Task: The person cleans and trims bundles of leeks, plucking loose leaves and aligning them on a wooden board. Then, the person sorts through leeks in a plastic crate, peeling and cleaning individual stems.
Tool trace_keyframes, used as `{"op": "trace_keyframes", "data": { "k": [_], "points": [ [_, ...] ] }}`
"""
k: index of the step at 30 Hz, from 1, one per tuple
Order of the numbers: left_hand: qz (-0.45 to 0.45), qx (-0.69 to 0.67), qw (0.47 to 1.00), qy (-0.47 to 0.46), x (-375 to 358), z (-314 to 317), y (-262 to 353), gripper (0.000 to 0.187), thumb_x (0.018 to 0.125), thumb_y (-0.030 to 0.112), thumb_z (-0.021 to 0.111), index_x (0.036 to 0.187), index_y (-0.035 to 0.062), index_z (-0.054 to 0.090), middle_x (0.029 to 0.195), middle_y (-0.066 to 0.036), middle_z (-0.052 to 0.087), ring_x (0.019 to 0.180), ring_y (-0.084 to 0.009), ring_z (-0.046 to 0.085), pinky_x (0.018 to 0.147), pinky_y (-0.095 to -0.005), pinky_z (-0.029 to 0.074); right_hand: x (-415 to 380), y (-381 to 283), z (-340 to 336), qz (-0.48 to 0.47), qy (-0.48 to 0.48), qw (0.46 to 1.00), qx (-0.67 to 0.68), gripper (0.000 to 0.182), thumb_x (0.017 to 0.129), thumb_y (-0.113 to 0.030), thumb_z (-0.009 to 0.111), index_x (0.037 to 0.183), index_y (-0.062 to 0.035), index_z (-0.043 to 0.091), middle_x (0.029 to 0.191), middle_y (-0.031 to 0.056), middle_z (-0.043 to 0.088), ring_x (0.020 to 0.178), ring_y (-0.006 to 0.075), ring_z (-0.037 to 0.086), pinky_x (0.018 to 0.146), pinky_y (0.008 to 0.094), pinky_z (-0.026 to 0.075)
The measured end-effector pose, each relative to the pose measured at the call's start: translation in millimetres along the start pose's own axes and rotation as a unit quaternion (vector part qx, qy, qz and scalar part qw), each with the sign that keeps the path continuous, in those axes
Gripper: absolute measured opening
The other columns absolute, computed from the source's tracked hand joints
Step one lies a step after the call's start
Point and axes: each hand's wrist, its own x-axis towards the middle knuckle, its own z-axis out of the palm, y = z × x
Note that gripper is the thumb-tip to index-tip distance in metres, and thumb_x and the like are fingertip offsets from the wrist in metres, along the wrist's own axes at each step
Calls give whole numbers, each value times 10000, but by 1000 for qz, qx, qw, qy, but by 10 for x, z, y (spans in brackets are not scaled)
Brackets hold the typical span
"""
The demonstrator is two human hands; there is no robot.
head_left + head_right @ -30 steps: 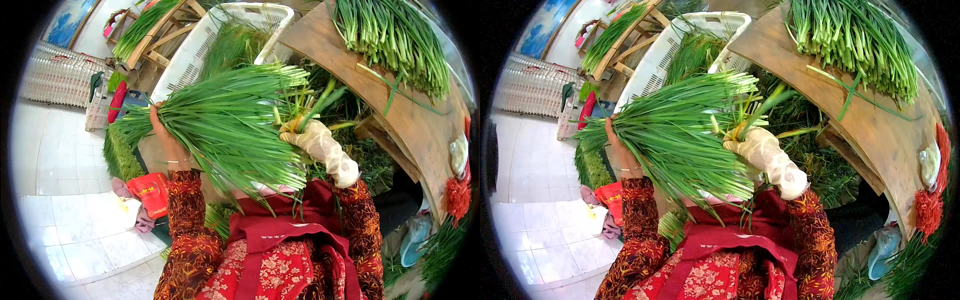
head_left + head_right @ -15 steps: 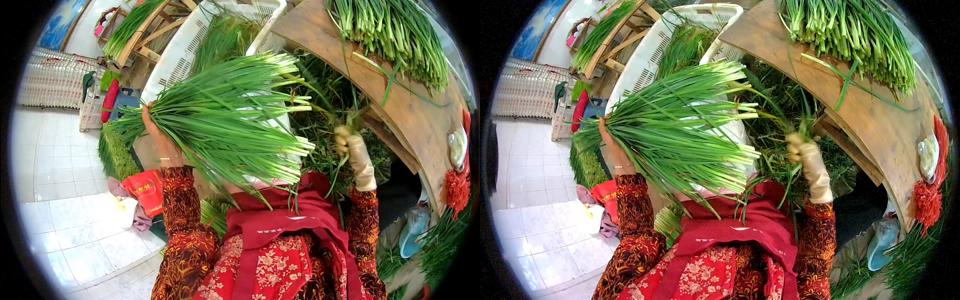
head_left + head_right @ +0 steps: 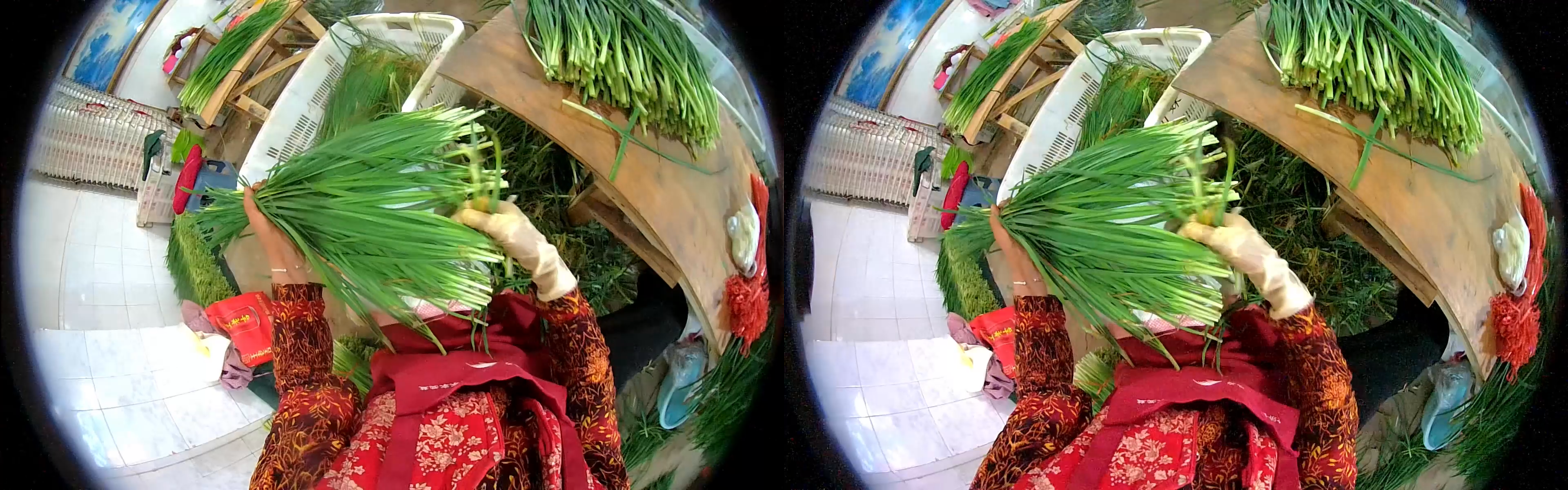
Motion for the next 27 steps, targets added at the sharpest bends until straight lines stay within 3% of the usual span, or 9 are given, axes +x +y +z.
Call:
{"op": "trace_keyframes", "data": {
  "k": [4,10,14,16,18,20,23,25,27],
  "points": [
    [-24,7,1000,7,-55,-2,-13,298,927,374,356,952,105,482,894,-22,556,818,-138,546,746,-285,457,-498,601,-516,40,-12,993,115,218,858,-286,506,802,-84,569,712,10,548,635,97,517,581,202,399],
    [8,32,999,-6,-112,36,-34,343,920,410,360,1019,105,481,943,-28,554,841,-144,544,759,-283,453,-750,846,-782,28,330,908,258,227,866,-221,535,1013,-55,581,660,-5,505,575,98,476,568,219,432],
    [-24,15,1000,-3,-99,96,29,353,917,419,363,1023,101,476,933,-30,550,826,-147,539,743,-281,449,-158,291,-548,-13,266,959,96,261,857,-228,552,1072,-81,578,837,-3,583,714,100,529,651,235,451],
    [-15,20,1000,7,-166,206,69,343,914,414,371,1006,104,483,914,-29,548,819,-149,536,739,-282,448,207,163,-387,-142,222,964,-10,315,833,-273,578,1082,-79,580,915,64,622,820,166,578,753,272,452],
    [-9,24,999,47,-173,240,105,332,912,406,379,993,104,491,905,-30,549,812,-148,535,730,-280,446,304,-272,-166,-38,224,909,-348,388,807,-347,592,1072,-64,581,948,142,623,908,234,585,827,302,428],
    [-1,17,999,40,-128,183,101,288,907,396,406,943,131,513,895,-8,550,808,-132,533,734,-271,440,533,-493,-116,87,97,834,-536,428,794,-435,570,1063,-102,590,937,153,624,892,295,584,793,359,439],
    [0,-64,997,41,31,29,25,217,903,328,433,859,127,500,842,-1,534,773,-142,524,712,-288,442,513,-520,-96,77,83,826,-552,436,799,-451,557,1051,-97,592,904,154,627,865,304,588,759,368,450],
    [-16,-85,995,42,76,-20,14,213,905,322,432,856,128,503,838,-1,535,774,-142,523,718,-287,439,419,-381,-165,63,127,913,-382,459,809,-463,539,1042,-71,589,876,181,620,840,305,594,729,364,456],
    [-27,-106,993,42,-6,84,44,210,909,315,427,854,129,506,831,-2,538,777,-141,520,728,-283,434,430,-1,-226,37,168,908,-383,467,813,-464,536,1052,-65,587,842,179,620,800,294,599,703,356,459]
  ]
}}
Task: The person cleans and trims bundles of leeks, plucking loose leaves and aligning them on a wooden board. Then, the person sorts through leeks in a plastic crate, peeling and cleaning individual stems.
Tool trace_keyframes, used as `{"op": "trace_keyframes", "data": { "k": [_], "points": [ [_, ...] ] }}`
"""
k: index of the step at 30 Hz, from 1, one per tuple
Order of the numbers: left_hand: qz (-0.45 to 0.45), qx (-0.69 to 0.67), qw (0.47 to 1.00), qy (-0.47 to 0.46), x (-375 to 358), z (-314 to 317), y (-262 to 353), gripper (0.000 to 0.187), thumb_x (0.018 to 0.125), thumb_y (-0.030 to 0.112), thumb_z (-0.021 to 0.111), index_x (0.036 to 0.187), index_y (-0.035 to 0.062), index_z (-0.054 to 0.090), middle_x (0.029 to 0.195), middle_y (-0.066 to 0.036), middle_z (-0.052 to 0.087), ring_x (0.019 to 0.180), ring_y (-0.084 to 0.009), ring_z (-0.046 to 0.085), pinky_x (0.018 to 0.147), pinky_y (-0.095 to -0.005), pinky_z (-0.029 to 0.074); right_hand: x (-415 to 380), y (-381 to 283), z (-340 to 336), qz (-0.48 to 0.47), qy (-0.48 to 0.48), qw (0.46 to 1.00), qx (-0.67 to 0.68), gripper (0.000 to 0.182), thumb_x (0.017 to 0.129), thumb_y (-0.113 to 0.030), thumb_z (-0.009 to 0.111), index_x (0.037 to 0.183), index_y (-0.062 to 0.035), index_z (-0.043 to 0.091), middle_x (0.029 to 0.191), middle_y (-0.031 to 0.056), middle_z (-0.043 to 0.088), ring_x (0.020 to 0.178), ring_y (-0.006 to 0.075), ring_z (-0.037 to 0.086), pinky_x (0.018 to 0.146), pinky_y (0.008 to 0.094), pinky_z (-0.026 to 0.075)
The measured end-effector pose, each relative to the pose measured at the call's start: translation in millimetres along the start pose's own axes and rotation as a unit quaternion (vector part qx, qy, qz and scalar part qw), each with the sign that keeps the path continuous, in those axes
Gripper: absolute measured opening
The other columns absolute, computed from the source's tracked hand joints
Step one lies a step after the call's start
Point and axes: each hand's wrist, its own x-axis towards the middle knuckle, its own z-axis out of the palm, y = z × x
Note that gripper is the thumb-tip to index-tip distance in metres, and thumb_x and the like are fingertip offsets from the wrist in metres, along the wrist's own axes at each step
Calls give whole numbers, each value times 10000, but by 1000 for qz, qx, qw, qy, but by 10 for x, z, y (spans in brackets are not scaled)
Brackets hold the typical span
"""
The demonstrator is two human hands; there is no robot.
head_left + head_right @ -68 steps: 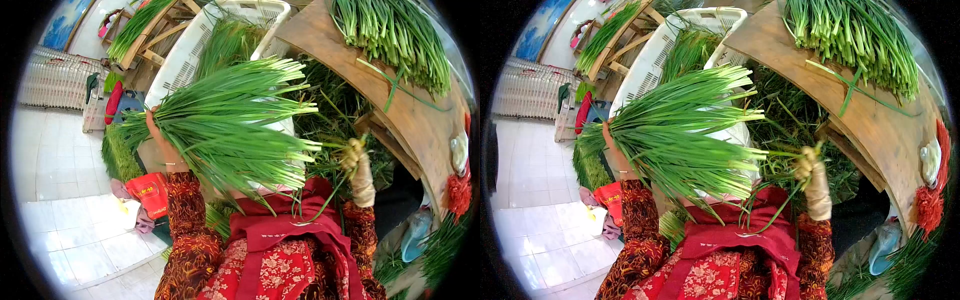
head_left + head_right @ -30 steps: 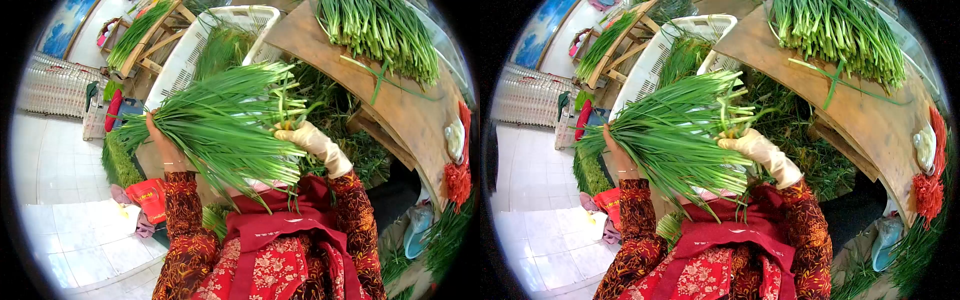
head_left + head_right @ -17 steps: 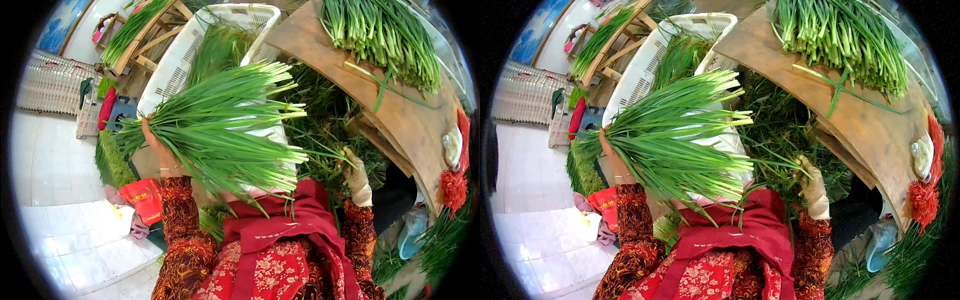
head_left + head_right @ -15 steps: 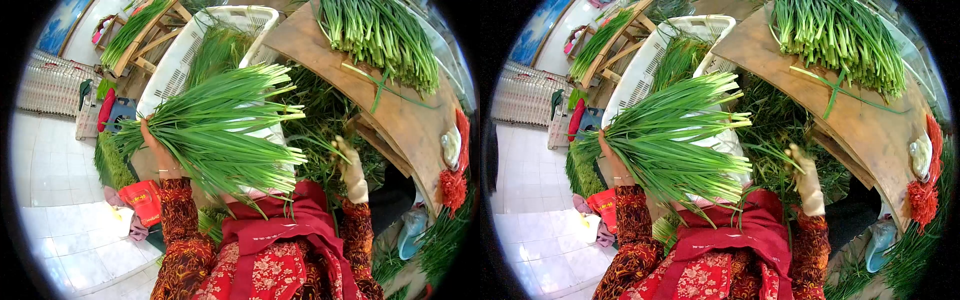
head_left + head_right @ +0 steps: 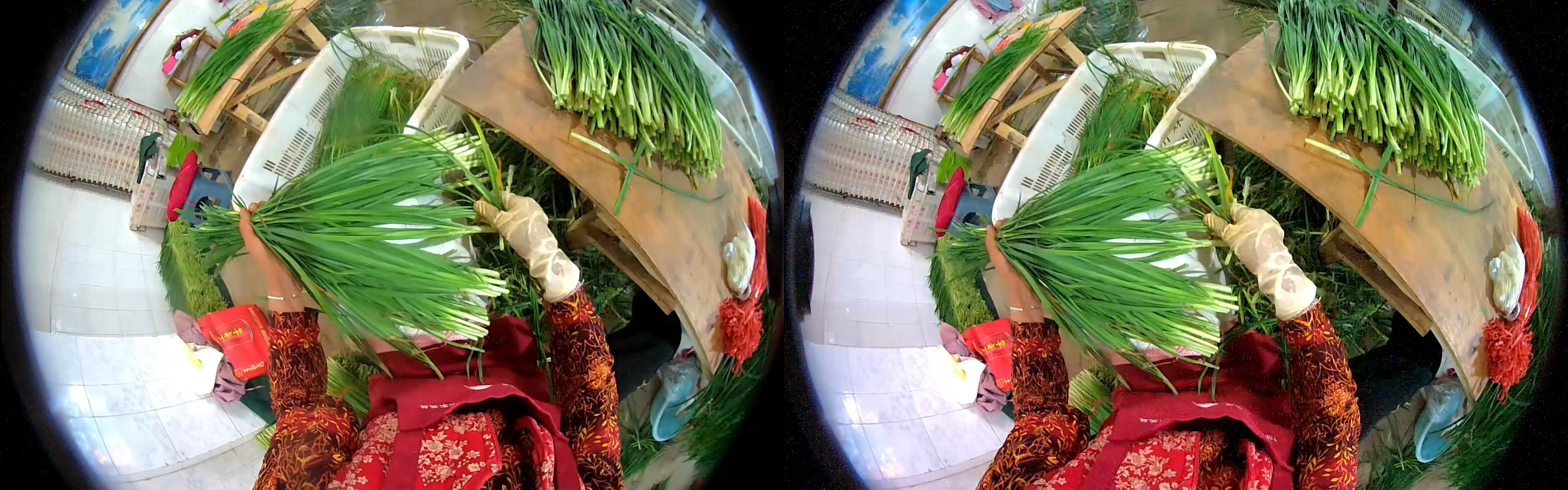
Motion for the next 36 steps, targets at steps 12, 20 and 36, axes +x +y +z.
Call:
{"op": "trace_keyframes", "data": {
  "k": [12,20,36],
  "points": [
    [49,132,990,-22,-175,50,-38,304,923,379,377,1000,107,488,915,-23,549,841,-145,536,769,-292,446,-447,2619,244,353,78,927,98,569,832,-494,504,1167,-34,507,877,122,602,769,202,556,693,295,429],
    [45,114,991,-60,-215,95,-11,333,916,398,381,959,88,496,911,-33,563,811,-151,553,734,-293,465,-702,534,252,-37,-220,795,564,652,835,-459,520,1282,-12,364,1151,130,521,945,168,544,828,284,432],
    [36,102,994,-13,-50,307,3,343,901,401,382,959,85,502,930,-54,555,858,-184,539,777,-329,447,-399,1069,-56,94,-14,899,428,437,840,-412,534,1087,-53,547,644,-8,494,638,119,502,654,253,433]
  ]
}}
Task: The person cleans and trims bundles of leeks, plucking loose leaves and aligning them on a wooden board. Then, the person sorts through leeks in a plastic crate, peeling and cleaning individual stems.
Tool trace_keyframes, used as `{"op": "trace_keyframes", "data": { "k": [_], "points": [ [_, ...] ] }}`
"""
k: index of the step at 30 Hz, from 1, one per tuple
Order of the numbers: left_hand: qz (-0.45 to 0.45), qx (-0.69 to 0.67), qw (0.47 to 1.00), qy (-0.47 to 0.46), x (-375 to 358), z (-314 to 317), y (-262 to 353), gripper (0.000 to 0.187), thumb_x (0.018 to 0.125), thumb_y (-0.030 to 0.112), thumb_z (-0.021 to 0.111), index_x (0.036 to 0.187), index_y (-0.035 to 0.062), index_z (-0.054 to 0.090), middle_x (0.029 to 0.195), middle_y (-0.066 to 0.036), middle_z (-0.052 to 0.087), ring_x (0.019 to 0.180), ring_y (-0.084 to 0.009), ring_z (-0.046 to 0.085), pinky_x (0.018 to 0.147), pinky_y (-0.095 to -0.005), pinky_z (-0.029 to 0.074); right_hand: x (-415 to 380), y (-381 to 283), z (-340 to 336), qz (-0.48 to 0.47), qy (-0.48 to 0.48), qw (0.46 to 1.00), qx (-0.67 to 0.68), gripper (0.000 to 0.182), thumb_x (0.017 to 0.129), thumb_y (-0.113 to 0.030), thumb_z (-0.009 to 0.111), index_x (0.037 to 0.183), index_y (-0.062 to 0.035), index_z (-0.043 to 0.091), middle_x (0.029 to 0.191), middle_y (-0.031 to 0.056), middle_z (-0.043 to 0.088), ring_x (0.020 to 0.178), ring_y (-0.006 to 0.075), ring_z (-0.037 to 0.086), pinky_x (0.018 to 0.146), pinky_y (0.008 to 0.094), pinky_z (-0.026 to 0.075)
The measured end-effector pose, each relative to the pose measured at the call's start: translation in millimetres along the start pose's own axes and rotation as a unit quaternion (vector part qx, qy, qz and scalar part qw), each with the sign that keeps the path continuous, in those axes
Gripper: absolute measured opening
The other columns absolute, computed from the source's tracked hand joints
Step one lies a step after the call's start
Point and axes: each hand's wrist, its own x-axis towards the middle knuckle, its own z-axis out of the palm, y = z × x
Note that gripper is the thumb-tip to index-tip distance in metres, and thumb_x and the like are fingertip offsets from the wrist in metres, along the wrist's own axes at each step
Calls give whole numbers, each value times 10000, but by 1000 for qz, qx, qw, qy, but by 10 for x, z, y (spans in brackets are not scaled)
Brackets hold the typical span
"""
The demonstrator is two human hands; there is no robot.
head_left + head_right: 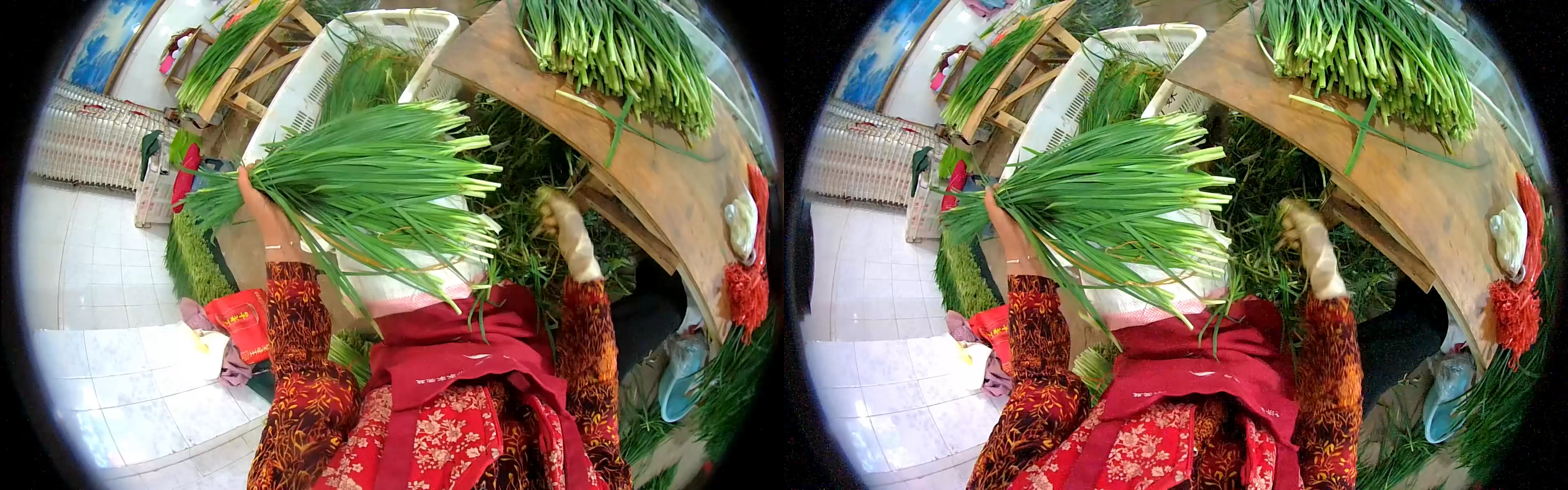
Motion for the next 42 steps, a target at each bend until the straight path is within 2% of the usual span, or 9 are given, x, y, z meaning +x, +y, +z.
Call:
{"op": "trace_keyframes", "data": {
  "k": [5,11,14,18,22,27,33,36,42],
  "points": [
    [-23,11,999,-33,-37,-90,-65,383,900,434,363,985,85,497,961,-54,551,898,-187,529,814,-337,430,-228,-383,873,-70,-209,975,-35,356,856,-320,550,1090,-53,579,863,42,628,864,120,549,758,246,420],
    [-4,25,999,-19,20,-188,-87,389,898,440,374,980,80,495,940,-49,550,892,-175,530,815,-327,431,-159,-336,737,-110,62,894,-430,445,869,-413,479,1086,-39,585,1043,94,623,882,261,594,815,320,437],
    [-29,-5,999,-18,28,-237,-118,379,900,431,379,979,78,495,935,-47,548,893,-172,528,815,-325,432,-127,51,58,-118,170,927,-314,404,886,-375,467,1093,-43,566,940,87,637,761,204,593,707,304,473],
    [-10,-12,999,-30,54,-276,-165,380,907,416,363,998,73,499,962,-55,558,896,-179,543,797,-334,450,-356,189,-229,-30,154,971,179,269,891,-309,491,1004,-70,535,646,-37,480,528,35,407,457,193,371],
    [-4,-12,998,-57,132,-353,-231,436,910,432,346,1059,53,502,998,-65,573,921,-187,548,823,-335,445,-608,-689,922,-83,-90,992,-2,367,843,-326,566,1136,-105,560,720,-50,549,592,43,463,554,184,388],
    [0,-34,994,-108,150,-364,-214,465,915,446,341,1115,48,475,1047,-62,545,961,-172,521,867,-317,418,-386,-868,1675,-202,-101,810,-542,346,798,-395,554,1075,-190,575,872,128,629,821,287,600,686,365,464],
    [94,-15,988,-123,34,-279,-181,414,920,413,361,1096,55,471,1019,-53,533,955,-161,516,868,-309,420,-354,-664,1543,-344,-14,752,-562,198,803,-319,544,875,-139,590,731,77,615,692,260,607,606,374,470],
    [23,-12,998,-64,109,-275,-179,422,907,416,372,1048,43,512,999,-66,566,920,-176,542,847,-311,430,-456,-727,1346,-335,16,753,-567,187,786,-313,574,873,-148,586,721,83,614,673,265,605,593,383,469],
    [4,-26,998,-60,95,-300,-214,388,898,414,403,1005,60,519,956,-49,568,886,-158,542,816,-300,429,-372,-248,347,-52,119,863,-488,278,821,-325,567,994,-107,562,735,83,640,641,175,623,557,299,493]
  ]
}}
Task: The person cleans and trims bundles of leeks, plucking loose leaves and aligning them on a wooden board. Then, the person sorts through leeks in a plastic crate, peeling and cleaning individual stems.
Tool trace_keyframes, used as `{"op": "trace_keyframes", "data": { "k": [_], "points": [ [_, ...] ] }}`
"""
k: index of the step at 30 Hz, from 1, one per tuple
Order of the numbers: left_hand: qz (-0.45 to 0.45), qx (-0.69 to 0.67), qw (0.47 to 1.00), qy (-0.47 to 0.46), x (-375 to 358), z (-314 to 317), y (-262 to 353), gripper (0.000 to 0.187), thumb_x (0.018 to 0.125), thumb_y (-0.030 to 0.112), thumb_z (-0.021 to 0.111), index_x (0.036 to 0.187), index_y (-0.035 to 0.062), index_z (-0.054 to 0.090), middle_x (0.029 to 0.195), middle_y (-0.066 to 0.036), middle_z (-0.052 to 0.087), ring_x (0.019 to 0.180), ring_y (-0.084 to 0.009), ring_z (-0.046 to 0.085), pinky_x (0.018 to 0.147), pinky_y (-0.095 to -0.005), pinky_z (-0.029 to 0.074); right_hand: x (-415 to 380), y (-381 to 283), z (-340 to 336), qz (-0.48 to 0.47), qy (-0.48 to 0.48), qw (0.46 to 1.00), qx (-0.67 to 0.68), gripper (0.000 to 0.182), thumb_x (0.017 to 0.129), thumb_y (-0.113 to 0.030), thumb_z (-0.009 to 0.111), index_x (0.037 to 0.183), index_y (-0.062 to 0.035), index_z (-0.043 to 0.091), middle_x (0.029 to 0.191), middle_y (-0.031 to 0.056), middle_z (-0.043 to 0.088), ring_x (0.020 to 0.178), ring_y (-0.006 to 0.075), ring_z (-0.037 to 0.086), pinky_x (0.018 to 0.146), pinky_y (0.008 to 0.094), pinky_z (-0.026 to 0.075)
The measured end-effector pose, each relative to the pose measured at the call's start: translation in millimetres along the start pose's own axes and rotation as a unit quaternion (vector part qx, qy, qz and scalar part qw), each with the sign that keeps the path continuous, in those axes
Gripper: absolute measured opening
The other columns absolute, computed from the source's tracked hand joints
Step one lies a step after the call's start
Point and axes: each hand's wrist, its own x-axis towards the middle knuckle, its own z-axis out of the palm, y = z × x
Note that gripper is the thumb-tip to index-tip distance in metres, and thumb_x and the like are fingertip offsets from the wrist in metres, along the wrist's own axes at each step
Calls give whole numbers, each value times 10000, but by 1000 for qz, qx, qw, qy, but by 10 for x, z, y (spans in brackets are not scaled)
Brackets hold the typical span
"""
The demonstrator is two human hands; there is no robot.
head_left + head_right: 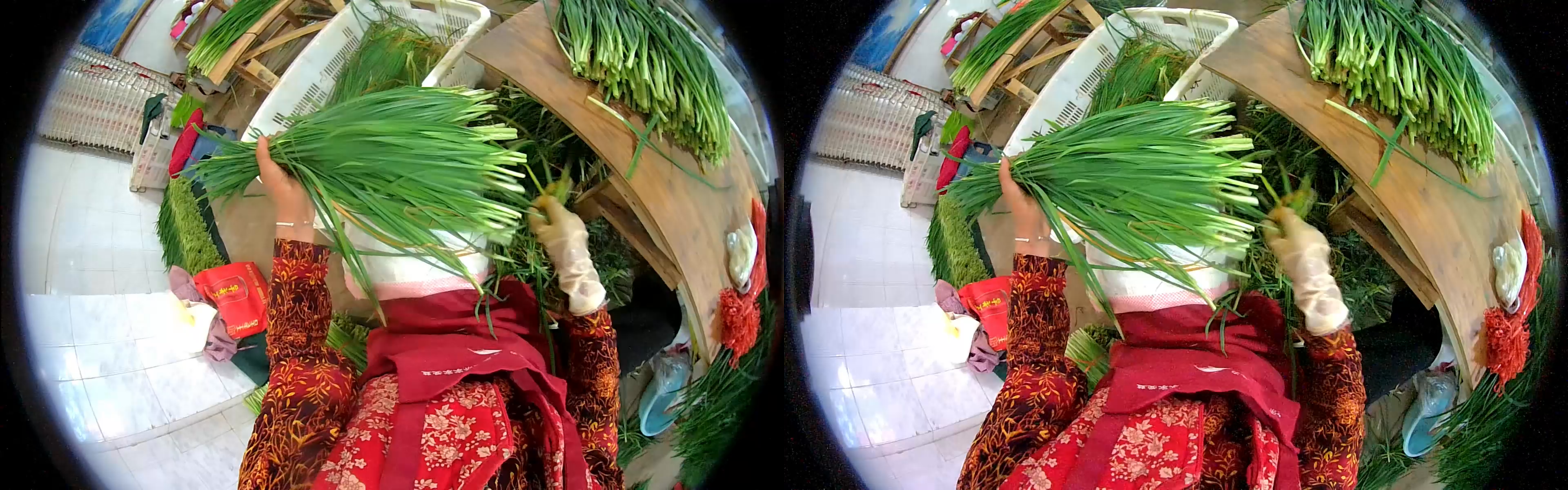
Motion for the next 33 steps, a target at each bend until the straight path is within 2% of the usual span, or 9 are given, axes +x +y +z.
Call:
{"op": "trace_keyframes", "data": {
  "k": [6,9,13,19,21,25,28,31,33],
  "points": [
    [-8,-1,1000,17,-29,50,43,319,913,364,409,983,71,513,921,-31,562,859,-143,539,786,-282,433,362,1825,250,368,-63,927,29,264,860,-284,535,1013,-73,577,811,68,642,566,117,565,500,244,468],
    [16,24,1000,0,-27,24,25,335,923,365,380,1009,65,502,943,-42,559,877,-151,540,802,-285,433,473,1792,52,274,-115,932,-207,251,852,-262,556,1035,-90,565,789,52,636,530,98,527,455,230,431],
    [-5,52,999,10,-114,128,64,370,930,375,351,1044,52,491,976,-58,556,910,-166,537,831,-302,429,18,589,-118,55,36,935,349,310,857,-266,550,1116,-100,515,822,52,624,521,102,510,461,229,429],
    [-18,61,998,0,-59,-118,-15,408,898,430,385,1090,85,489,1035,-77,558,952,-206,542,844,-347,445,-114,-317,197,-101,-318,841,425,725,729,-380,688,1298,-64,367,1074,126,572,837,164,564,704,260,464],
    [-47,29,997,55,-59,-127,-27,411,889,436,399,1084,88,495,1018,-67,566,927,-206,549,823,-344,453,-218,-295,331,-97,-371,877,288,736,719,-376,692,1283,-25,374,971,105,594,677,143,554,617,265,449],
    [-56,32,997,51,-74,-179,-55,414,882,439,408,1068,84,511,1015,-59,571,899,-207,556,798,-345,460,-466,-264,103,-28,-271,961,48,411,816,-359,567,1133,-97,552,1017,173,607,952,242,579,862,323,422],
    [-59,9,998,32,-127,-150,-52,436,882,450,410,1067,69,512,1023,-67,568,924,-207,548,823,-337,448,-245,685,243,-349,-26,936,-40,384,852,-403,494,1023,-81,614,940,126,626,846,217,594,824,291,453],
    [-55,5,998,35,-60,-241,-71,445,885,446,418,1107,68,495,1051,-82,553,983,-209,524,848,-342,437,-80,1056,-108,235,-27,966,108,315,912,-372,416,928,-81,537,642,-19,455,503,106,414,519,209,381],
    [-26,32,999,17,-35,-347,-121,453,887,437,421,1142,67,478,1069,-91,543,1008,-209,512,864,-345,428,-178,1281,-233,206,115,796,557,225,928,-251,400,798,-104,510,558,-43,361,467,63,314,437,219,277]
  ]
}}
